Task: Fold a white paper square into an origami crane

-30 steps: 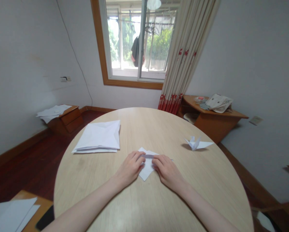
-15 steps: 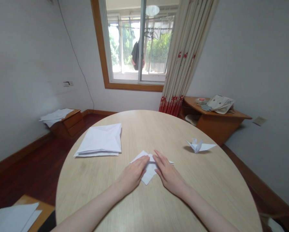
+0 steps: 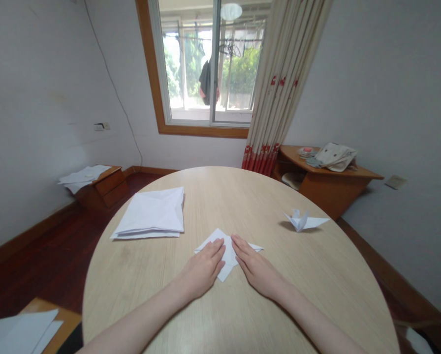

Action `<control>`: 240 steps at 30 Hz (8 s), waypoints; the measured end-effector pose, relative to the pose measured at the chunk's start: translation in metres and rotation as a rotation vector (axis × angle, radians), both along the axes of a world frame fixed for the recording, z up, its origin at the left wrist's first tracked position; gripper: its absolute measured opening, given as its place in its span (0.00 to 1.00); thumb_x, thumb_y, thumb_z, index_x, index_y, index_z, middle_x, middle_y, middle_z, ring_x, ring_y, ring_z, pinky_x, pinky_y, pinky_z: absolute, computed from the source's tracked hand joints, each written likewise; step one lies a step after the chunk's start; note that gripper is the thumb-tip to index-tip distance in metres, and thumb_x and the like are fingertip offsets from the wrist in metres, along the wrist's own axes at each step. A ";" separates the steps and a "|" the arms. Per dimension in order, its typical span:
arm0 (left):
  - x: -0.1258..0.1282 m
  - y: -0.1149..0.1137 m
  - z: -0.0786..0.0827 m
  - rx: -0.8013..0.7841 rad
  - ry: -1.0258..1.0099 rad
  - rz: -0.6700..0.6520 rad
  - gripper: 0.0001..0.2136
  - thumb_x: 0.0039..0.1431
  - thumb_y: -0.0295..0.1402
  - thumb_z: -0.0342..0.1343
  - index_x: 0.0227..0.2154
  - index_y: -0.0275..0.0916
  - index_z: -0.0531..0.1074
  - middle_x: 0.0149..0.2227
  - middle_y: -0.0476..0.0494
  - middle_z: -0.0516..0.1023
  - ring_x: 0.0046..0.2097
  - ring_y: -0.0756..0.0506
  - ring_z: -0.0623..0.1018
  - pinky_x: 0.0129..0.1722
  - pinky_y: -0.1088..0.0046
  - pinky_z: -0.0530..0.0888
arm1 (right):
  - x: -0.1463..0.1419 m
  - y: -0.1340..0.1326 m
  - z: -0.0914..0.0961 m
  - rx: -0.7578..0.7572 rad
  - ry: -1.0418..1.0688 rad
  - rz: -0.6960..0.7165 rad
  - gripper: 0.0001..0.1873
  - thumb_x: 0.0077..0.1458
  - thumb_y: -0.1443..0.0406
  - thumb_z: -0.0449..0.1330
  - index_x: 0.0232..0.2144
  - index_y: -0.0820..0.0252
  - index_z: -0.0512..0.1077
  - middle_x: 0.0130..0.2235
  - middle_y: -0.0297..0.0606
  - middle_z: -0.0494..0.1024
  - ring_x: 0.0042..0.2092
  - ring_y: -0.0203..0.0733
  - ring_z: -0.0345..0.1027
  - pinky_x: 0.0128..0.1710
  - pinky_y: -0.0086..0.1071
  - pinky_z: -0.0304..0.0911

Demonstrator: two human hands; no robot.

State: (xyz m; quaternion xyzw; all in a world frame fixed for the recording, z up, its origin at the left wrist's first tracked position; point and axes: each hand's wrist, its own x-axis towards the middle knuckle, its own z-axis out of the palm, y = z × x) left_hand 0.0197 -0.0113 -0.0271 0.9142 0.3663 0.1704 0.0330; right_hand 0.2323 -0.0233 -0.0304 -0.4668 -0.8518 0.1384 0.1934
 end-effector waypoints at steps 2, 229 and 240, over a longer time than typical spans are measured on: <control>0.001 -0.001 -0.001 0.022 0.036 -0.004 0.19 0.68 0.33 0.42 0.58 0.33 0.61 0.63 0.35 0.61 0.63 0.41 0.63 0.61 0.59 0.64 | -0.001 0.000 0.001 -0.034 -0.009 -0.013 0.25 0.66 0.66 0.40 0.63 0.64 0.55 0.66 0.47 0.53 0.67 0.44 0.44 0.65 0.46 0.47; -0.002 -0.008 0.020 0.012 -0.107 0.013 0.08 0.61 0.27 0.52 0.38 0.38 0.75 0.41 0.43 0.78 0.42 0.42 0.74 0.44 0.63 0.71 | -0.001 -0.014 0.032 0.147 0.140 0.159 0.14 0.59 0.70 0.54 0.43 0.57 0.77 0.46 0.40 0.80 0.49 0.46 0.71 0.50 0.43 0.65; -0.001 -0.008 0.016 -0.078 -0.168 -0.058 0.10 0.61 0.29 0.54 0.45 0.38 0.73 0.49 0.41 0.77 0.50 0.43 0.76 0.55 0.63 0.70 | 0.007 -0.006 0.021 0.166 0.078 0.115 0.21 0.58 0.74 0.50 0.48 0.53 0.74 0.50 0.41 0.77 0.52 0.44 0.70 0.55 0.48 0.62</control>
